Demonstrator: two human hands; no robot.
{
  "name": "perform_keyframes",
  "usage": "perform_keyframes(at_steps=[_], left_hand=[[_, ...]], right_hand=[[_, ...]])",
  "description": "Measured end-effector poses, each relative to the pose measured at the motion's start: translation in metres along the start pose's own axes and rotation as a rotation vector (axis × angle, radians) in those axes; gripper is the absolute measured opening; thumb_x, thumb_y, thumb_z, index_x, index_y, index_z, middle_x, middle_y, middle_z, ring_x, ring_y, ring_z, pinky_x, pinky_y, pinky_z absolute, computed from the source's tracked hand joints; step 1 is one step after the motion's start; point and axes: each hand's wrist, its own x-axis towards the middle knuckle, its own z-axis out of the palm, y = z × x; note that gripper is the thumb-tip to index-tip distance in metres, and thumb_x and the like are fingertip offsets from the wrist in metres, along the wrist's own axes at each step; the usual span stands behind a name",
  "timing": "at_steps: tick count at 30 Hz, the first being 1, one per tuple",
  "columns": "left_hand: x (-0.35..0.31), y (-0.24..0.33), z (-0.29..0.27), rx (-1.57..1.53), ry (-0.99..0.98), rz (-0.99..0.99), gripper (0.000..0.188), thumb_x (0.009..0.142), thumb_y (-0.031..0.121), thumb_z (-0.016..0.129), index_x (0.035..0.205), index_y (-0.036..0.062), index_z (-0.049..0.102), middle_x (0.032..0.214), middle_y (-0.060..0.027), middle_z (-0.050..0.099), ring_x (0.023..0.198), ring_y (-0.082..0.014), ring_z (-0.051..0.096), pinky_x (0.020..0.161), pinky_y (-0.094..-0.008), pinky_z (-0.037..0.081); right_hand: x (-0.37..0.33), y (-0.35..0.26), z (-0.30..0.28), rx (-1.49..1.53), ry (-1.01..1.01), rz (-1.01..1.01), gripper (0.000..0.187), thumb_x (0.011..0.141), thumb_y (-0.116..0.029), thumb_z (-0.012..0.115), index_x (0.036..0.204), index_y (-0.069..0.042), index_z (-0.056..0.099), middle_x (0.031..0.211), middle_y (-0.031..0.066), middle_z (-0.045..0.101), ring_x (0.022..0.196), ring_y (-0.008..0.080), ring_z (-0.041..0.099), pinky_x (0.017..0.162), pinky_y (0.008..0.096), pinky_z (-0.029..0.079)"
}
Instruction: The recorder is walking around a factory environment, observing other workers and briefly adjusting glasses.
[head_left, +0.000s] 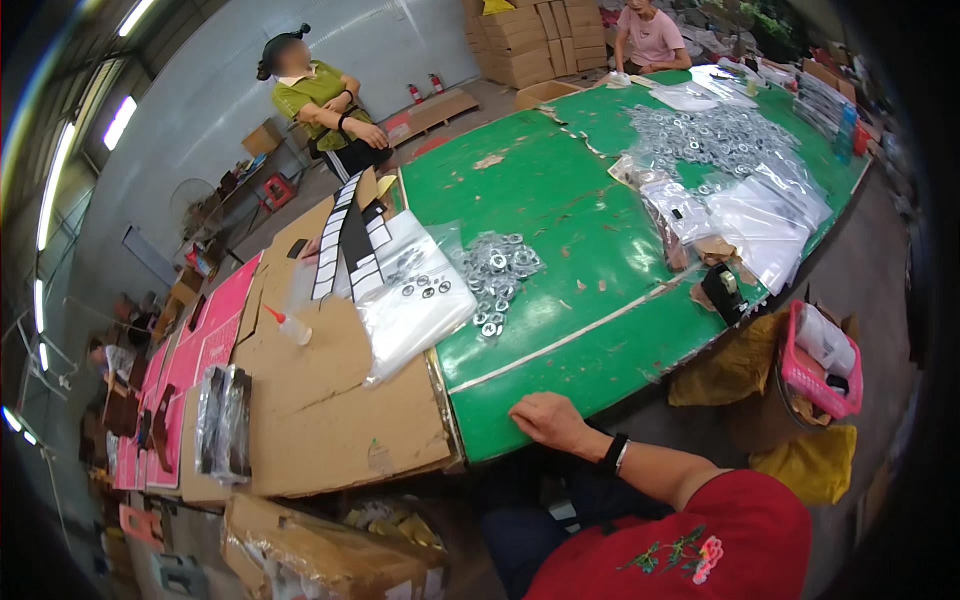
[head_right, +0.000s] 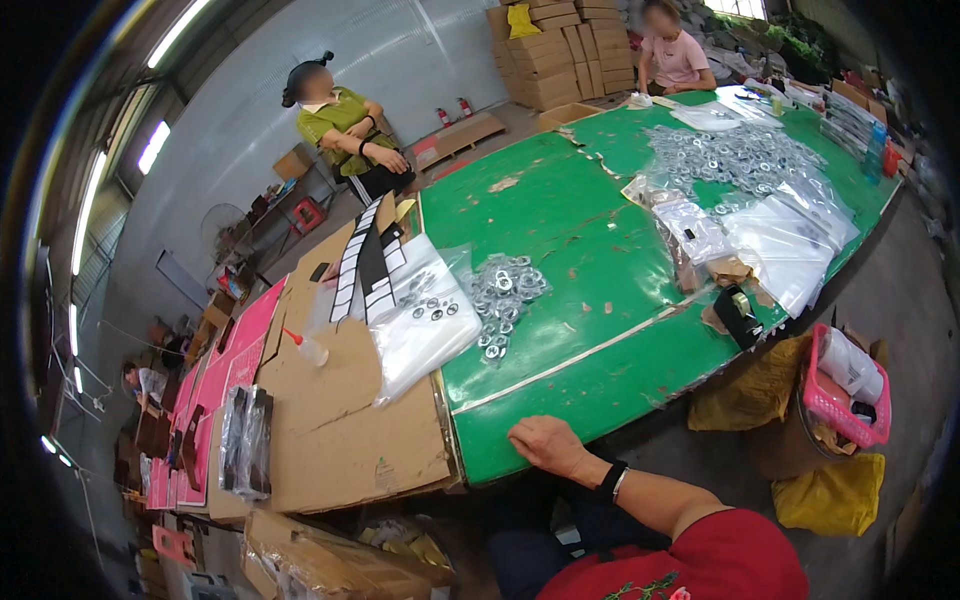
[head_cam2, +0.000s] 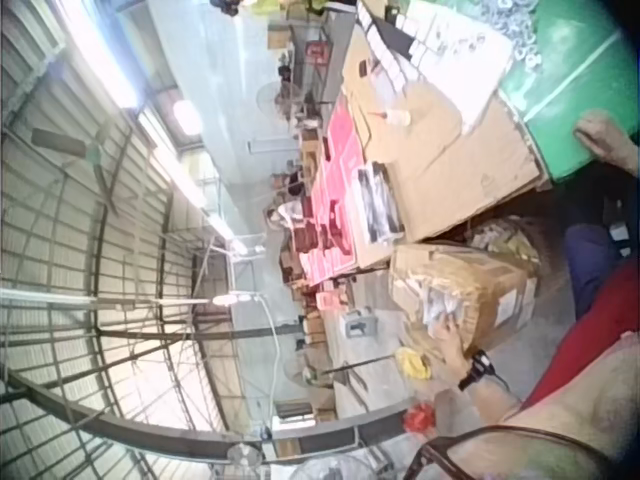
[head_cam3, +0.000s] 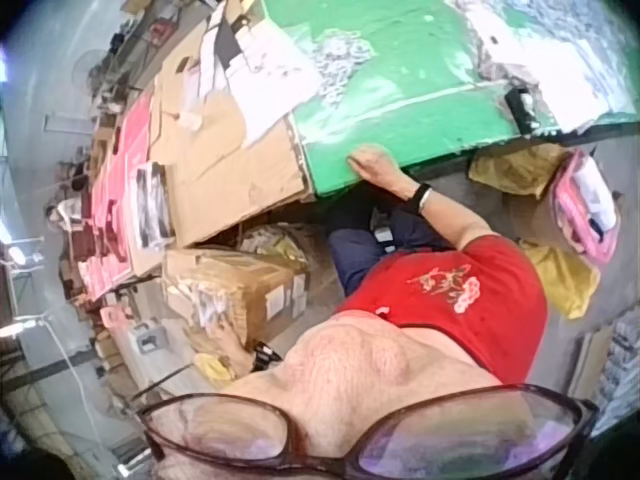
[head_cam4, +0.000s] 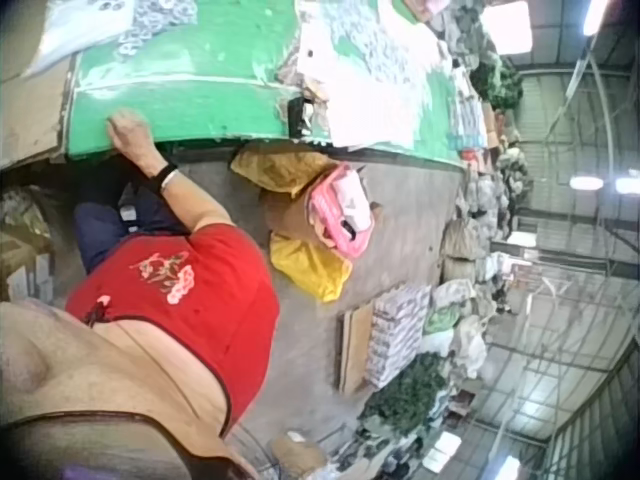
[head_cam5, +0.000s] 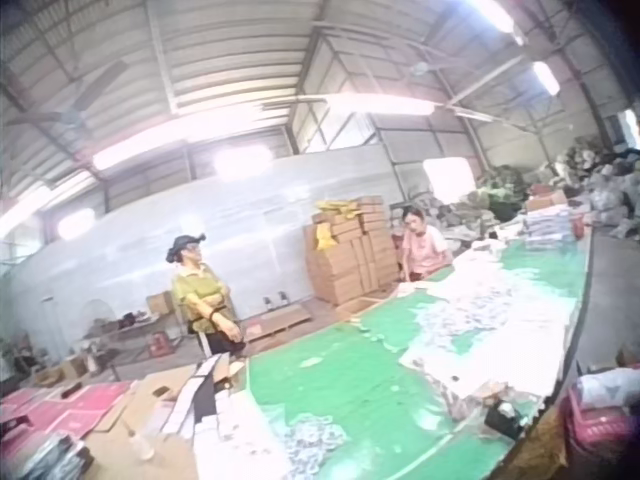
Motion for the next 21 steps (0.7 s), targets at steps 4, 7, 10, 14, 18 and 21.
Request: perform_keyframes(at_steps=[4, 7, 10, 14, 18, 21], left_hand=[[-0.0015, -0.0003, 0.0024, -0.002, -0.002, 0.003, 0.037, 0.095, 0.015, 0.063, 0.130, 0.0028, 0.059, 0.111, -0.0209, 0.068, 0.100, -0.0365, 0.064, 0.086, -0.0445, 0.050], [-0.0043, -0.0010, 0.0035, -0.007, -0.002, 0.006, 0.037, 0.095, 0.015, 0.063, 0.130, 0.0028, 0.059, 0.111, -0.0209, 0.067, 0.100, -0.0367, 0.064, 0.086, -0.0447, 0.049], [-0.0050, -0.0011, 0.0054, -0.001, -0.005, 0.005, 0.037, 0.095, 0.015, 0.063, 0.129, 0.0027, 0.059, 0.111, -0.0210, 0.067, 0.100, -0.0368, 0.064, 0.086, -0.0448, 0.049], [-0.0052, -0.0011, 0.0054, 0.006, -0.007, 0.006, 0.037, 0.094, 0.015, 0.064, 0.128, 0.0027, 0.059, 0.110, -0.0210, 0.067, 0.099, -0.0370, 0.064, 0.086, -0.0450, 0.049], [-0.0055, -0.0022, 0.0043, 0.009, -0.009, 0.008, 0.036, 0.094, 0.015, 0.064, 0.128, 0.0027, 0.059, 0.110, -0.0211, 0.067, 0.099, -0.0372, 0.064, 0.086, -0.0452, 0.049], [-0.0041, -0.0014, 0.0051, 0.012, -0.009, 0.013, 0.036, 0.094, 0.016, 0.064, 0.127, 0.0027, 0.060, 0.109, -0.0211, 0.067, 0.099, -0.0374, 0.064, 0.086, -0.0454, 0.049]], right_hand=[[0.0000, 0.0002, -0.0001, -0.026, 0.004, 0.007, 0.008, 0.091, -0.015, 0.068, 0.091, -0.009, 0.063, 0.081, 0.0082, 0.061, 0.079, 0.0288, 0.065, 0.070, 0.0416, 0.051], [-0.0012, 0.0013, 0.0017, -0.026, 0.010, 0.010, 0.008, 0.091, -0.015, 0.068, 0.091, -0.009, 0.063, 0.080, 0.0081, 0.060, 0.079, 0.0288, 0.065, 0.070, 0.0414, 0.051], [-0.0004, -0.0002, -0.0002, -0.042, 0.017, 0.002, 0.008, 0.091, -0.015, 0.068, 0.091, -0.009, 0.063, 0.080, 0.0080, 0.060, 0.078, 0.0287, 0.064, 0.070, 0.0414, 0.051], [0.0003, 0.0004, 0.0002, -0.046, 0.018, 0.000, 0.008, 0.091, -0.015, 0.068, 0.091, -0.009, 0.063, 0.080, 0.0079, 0.060, 0.078, 0.0285, 0.064, 0.070, 0.0412, 0.051], [0.0010, -0.0008, -0.0013, -0.048, 0.021, -0.001, 0.008, 0.091, -0.015, 0.068, 0.090, -0.009, 0.063, 0.080, 0.0079, 0.060, 0.078, 0.0283, 0.064, 0.070, 0.0411, 0.051], [0.0007, -0.0005, -0.0008, -0.049, 0.020, 0.004, 0.008, 0.091, -0.015, 0.068, 0.090, -0.009, 0.063, 0.080, 0.0081, 0.060, 0.078, 0.0284, 0.064, 0.070, 0.0411, 0.051]])
